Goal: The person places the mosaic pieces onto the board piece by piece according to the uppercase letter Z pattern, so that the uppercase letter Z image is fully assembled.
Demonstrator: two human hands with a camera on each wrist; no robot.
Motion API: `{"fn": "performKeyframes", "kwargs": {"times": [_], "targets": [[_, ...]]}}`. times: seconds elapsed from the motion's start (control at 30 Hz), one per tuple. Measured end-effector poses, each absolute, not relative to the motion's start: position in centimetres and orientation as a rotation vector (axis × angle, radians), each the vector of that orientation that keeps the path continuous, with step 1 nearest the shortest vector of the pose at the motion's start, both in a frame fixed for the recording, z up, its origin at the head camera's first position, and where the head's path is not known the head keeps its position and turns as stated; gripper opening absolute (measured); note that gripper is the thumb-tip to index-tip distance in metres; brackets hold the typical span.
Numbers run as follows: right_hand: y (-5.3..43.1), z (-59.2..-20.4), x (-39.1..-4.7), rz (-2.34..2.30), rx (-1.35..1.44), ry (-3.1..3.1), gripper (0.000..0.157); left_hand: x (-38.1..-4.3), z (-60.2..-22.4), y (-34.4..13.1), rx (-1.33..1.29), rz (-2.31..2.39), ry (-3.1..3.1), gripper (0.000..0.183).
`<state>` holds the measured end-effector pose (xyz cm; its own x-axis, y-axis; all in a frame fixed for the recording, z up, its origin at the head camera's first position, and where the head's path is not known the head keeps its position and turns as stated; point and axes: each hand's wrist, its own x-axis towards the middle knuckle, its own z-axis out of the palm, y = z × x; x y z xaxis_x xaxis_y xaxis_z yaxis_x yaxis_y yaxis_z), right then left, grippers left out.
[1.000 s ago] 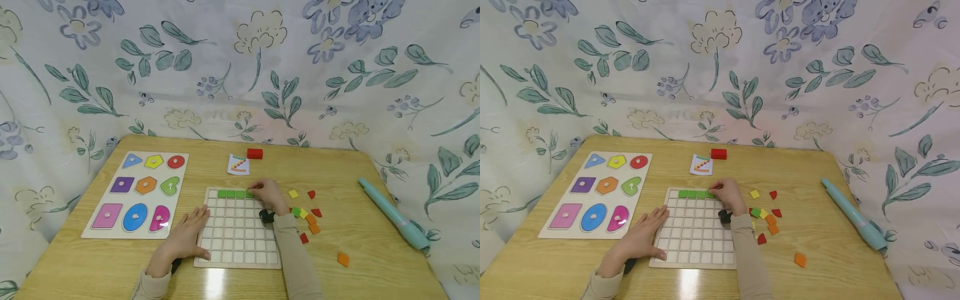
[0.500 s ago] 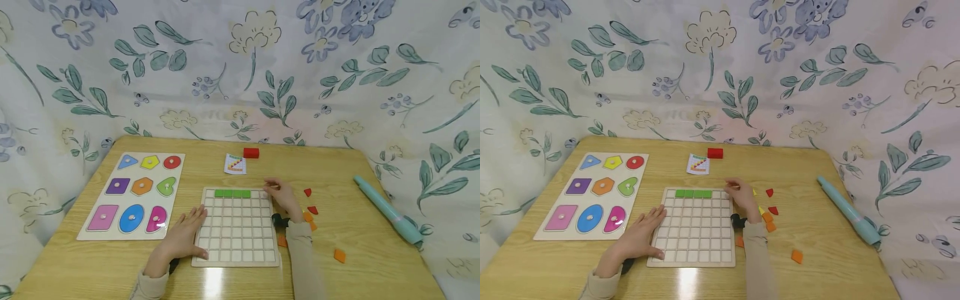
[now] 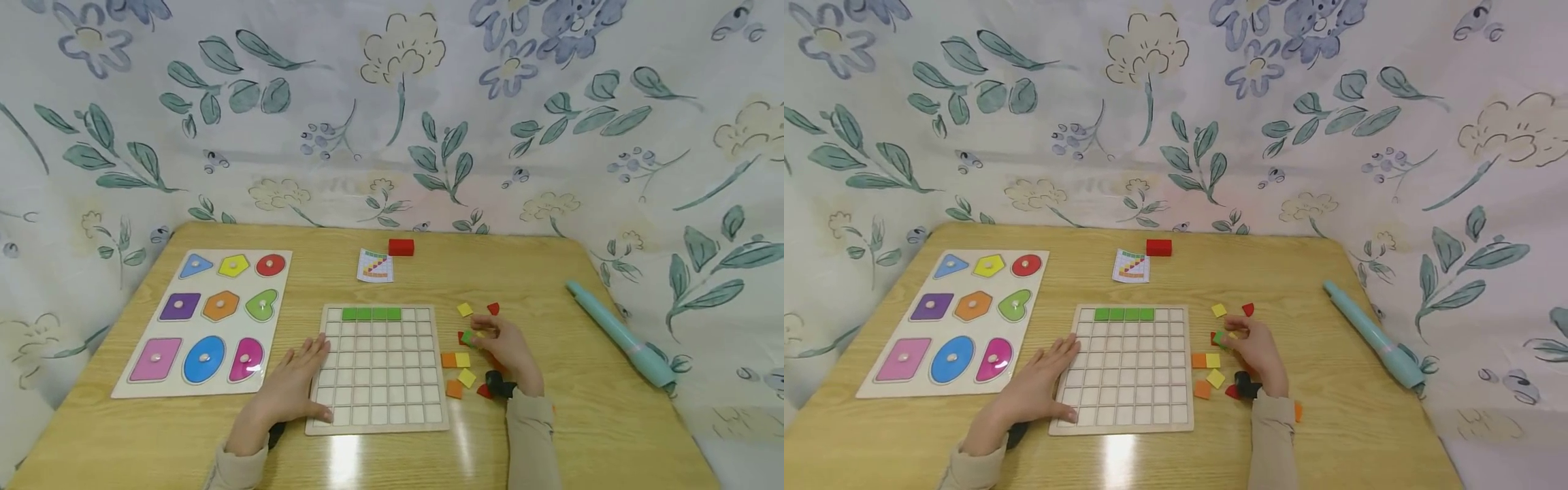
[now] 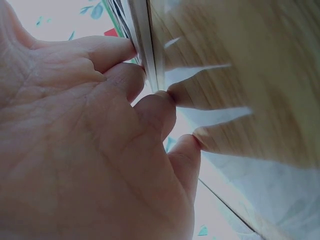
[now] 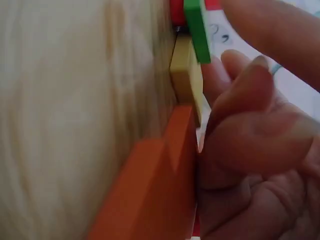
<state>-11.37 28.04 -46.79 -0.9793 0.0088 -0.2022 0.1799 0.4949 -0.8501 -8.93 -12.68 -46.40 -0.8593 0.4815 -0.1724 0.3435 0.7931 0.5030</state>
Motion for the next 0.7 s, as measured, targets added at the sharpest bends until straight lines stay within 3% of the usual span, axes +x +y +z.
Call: {"fn": "performKeyframes", "kwargs": {"times": [0.17,0.4,0.7], "targets": [[27.6,-46.9,-11.6,-1.347,0.139,2.636,0.043,-8.8,-46.8,-12.8,0.626,0.688,2.685,0.125],[27.1,-46.9,-12.2,-1.348,0.254,2.694,0.019,-8.9,-46.6,-12.9,0.628,0.683,2.69,0.125],[26.3,-46.7,-13.6,-1.297,0.292,2.754,0.031,-8.9,-46.4,-12.8,0.635,0.682,2.693,0.124]]}}
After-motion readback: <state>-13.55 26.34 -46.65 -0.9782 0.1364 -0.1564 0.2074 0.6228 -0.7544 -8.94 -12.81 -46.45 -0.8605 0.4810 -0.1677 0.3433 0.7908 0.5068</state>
